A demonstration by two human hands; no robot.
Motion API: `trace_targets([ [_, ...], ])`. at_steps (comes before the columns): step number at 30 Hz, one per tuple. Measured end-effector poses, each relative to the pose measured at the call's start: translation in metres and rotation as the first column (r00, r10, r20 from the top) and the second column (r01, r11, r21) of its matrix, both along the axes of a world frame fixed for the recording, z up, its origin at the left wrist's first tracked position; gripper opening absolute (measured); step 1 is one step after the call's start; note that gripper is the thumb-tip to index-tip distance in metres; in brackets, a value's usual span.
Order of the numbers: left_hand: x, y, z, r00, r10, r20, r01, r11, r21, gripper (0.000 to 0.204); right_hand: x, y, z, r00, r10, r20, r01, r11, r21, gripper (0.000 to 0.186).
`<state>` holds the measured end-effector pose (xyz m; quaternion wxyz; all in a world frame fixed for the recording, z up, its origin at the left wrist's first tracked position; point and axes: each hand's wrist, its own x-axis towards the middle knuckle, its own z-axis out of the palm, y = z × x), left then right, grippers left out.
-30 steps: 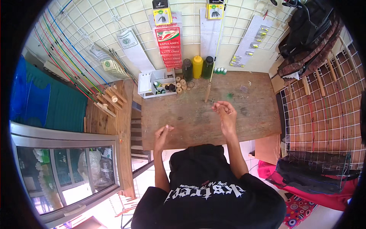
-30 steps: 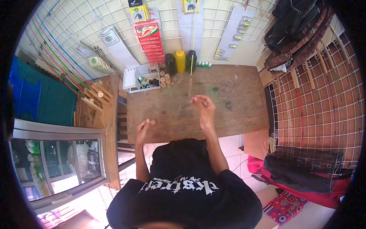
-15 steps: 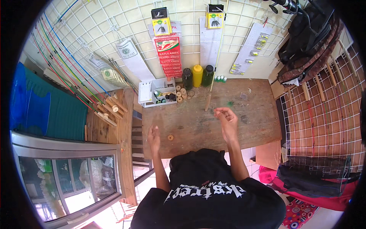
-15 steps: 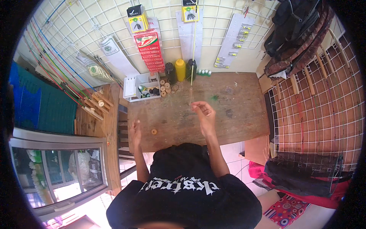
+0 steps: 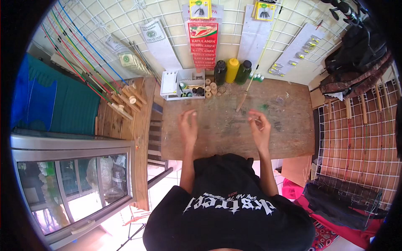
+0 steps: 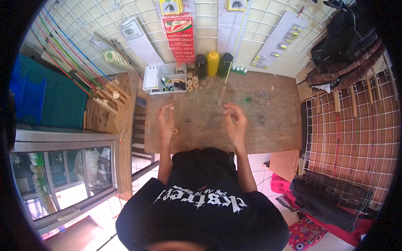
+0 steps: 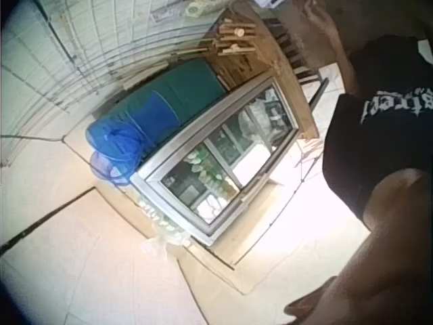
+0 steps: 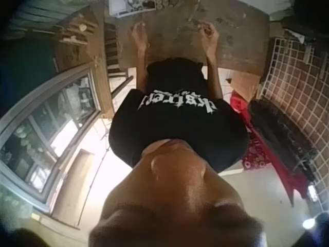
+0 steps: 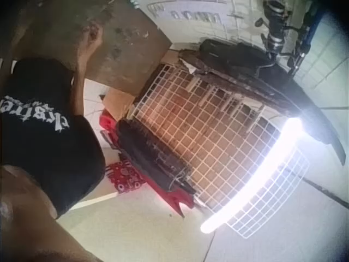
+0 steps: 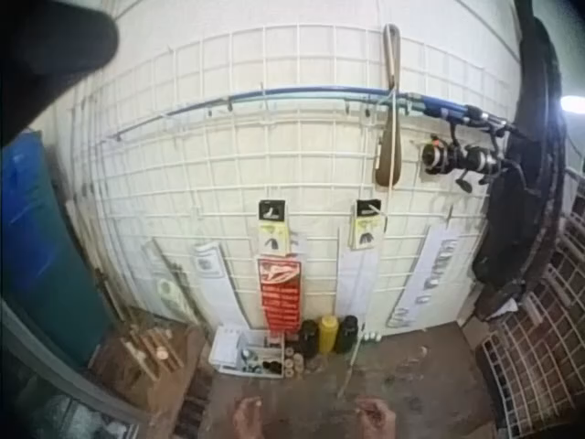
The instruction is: The person is assembling or repairing a cork handle piece onto a fishing rod using string.
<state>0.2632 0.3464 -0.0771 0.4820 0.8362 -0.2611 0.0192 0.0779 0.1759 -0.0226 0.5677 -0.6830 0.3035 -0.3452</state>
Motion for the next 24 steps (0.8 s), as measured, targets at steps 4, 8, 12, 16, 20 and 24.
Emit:
trace_targets([
  [4,0.007,0.061,-0.066,0.977,0.204,0.060,-0.208,0.975,0.078,0.027,0.000,0.004,-0.003,0.975,-0.210,-0.078,0.195,0.966,-0.167,0.031],
  [8,-0.011,0.077,-0.085,0.966,0.068,-0.251,0.002,0.963,0.270,0.032,0.006,0.014,-0.010,0.976,-0.217,-0.022,0.210,0.964,-0.164,0.029],
  [12,-0.027,0.063,-0.093,0.991,-0.128,-0.021,0.129,0.941,0.313,0.034,0.018,0.030,-0.011,0.998,-0.059,0.016,0.061,0.985,-0.163,0.027],
  [16,-0.009,0.063,-0.099,0.946,-0.114,-0.304,0.218,0.916,0.336,0.035,0.023,0.046,-0.010,0.999,0.044,-0.026,-0.048,0.986,-0.162,0.025],
  [20,-0.007,0.043,-0.030,0.747,-0.256,-0.614,0.178,0.966,-0.187,0.031,0.023,0.044,-0.009,0.981,0.186,-0.056,-0.191,0.976,-0.107,0.026],
  [24,-0.012,0.034,0.041,0.701,-0.484,-0.523,0.313,0.869,-0.383,0.032,0.040,0.049,0.026,0.892,0.419,-0.171,-0.452,0.810,-0.372,0.036],
])
